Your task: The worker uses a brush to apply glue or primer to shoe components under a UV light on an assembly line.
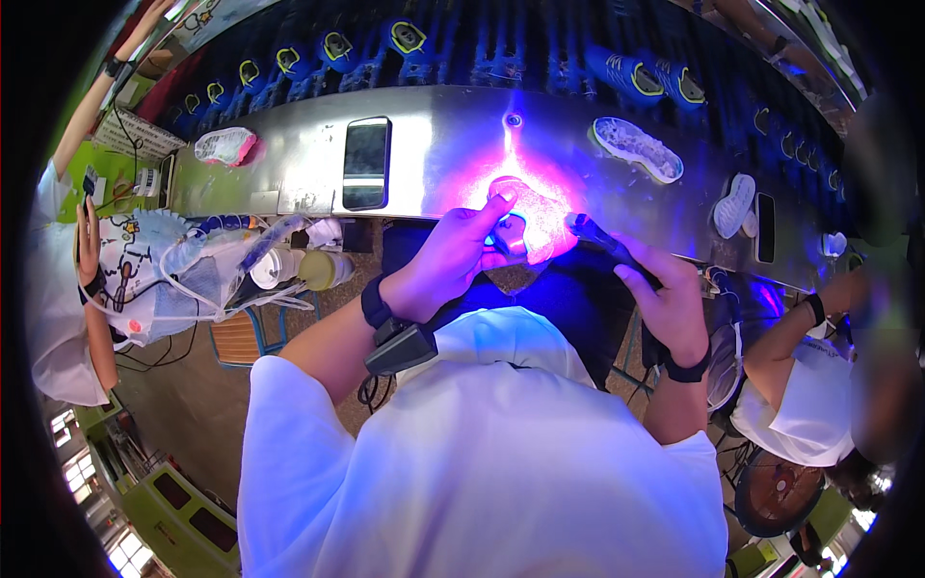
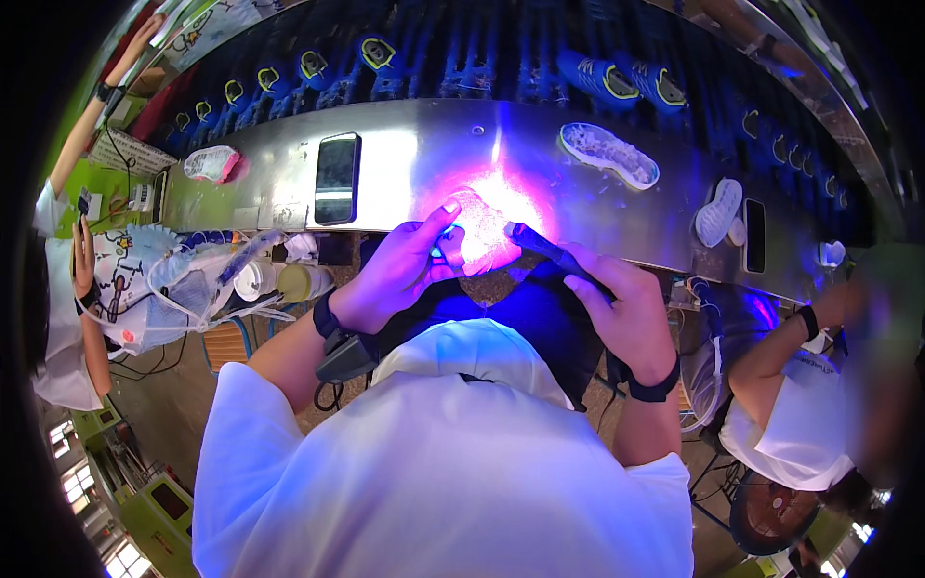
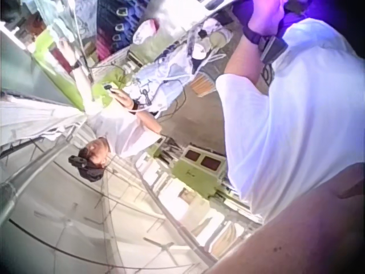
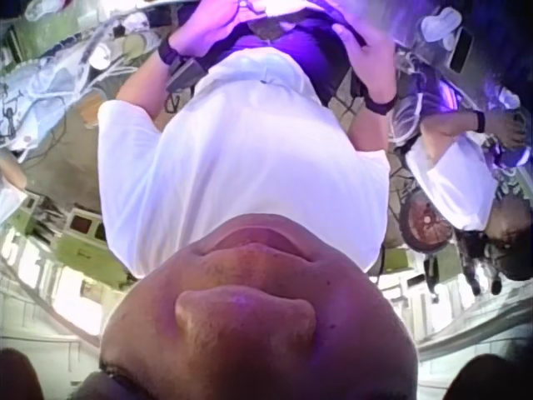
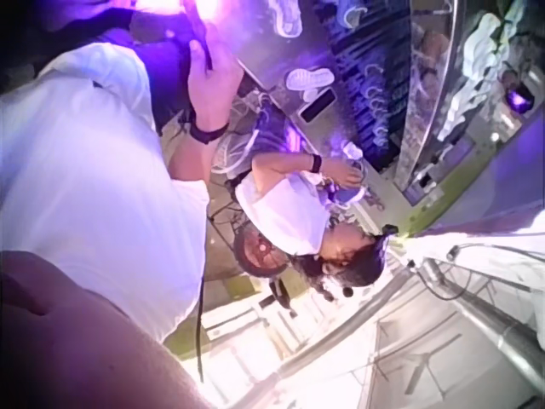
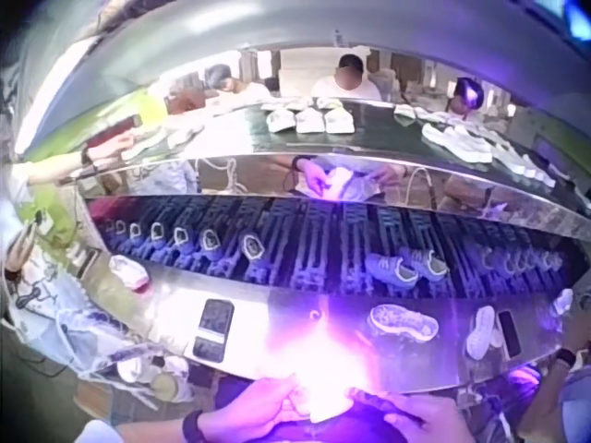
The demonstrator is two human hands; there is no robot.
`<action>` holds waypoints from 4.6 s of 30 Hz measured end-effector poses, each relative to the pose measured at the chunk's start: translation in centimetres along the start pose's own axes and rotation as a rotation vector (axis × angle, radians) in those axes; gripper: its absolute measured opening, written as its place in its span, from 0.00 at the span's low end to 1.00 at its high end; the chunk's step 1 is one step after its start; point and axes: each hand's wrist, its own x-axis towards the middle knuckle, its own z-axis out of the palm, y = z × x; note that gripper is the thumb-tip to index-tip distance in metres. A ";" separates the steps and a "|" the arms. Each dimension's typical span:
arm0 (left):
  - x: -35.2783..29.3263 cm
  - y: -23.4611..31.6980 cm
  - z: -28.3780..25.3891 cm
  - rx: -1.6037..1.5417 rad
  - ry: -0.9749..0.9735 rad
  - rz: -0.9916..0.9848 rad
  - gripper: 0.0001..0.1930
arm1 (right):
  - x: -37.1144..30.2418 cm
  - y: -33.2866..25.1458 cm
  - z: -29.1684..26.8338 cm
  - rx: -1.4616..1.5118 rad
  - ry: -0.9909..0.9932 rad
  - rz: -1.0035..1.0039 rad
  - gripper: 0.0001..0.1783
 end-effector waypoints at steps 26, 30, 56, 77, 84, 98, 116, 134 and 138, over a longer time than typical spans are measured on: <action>-0.9 -2.5 -2.2 -1.043 -0.529 -0.720 0.32 | 0.4 1.0 3.0 0.049 0.035 -0.148 0.23; -2.4 0.3 1.3 -0.481 -0.300 -0.245 0.27 | -0.9 2.4 3.2 0.086 0.143 -0.129 0.26; 28.6 25.0 -7.8 1.733 0.791 0.499 0.18 | -0.2 10.1 -0.3 0.503 0.412 0.425 0.29; 33.2 16.6 10.8 2.410 -0.242 1.010 0.20 | 4.2 16.5 2.2 0.903 0.503 0.273 0.29; 30.0 22.4 4.4 2.394 -0.146 1.110 0.17 | 3.9 17.1 1.7 0.836 0.511 0.218 0.29; 32.4 19.5 13.8 2.171 -0.167 0.845 0.34 | 3.6 19.1 2.7 0.809 0.560 0.184 0.28; 16.6 16.0 10.7 2.332 -0.455 1.341 0.31 | 3.0 20.0 2.8 0.820 0.560 0.263 0.27; 10.1 4.0 -2.8 1.609 0.067 0.846 0.32 | 0.5 7.8 2.7 0.608 0.482 0.267 0.20; 4.9 3.5 -0.3 0.966 -0.002 1.001 0.34 | -1.2 4.3 1.8 0.636 0.442 0.249 0.22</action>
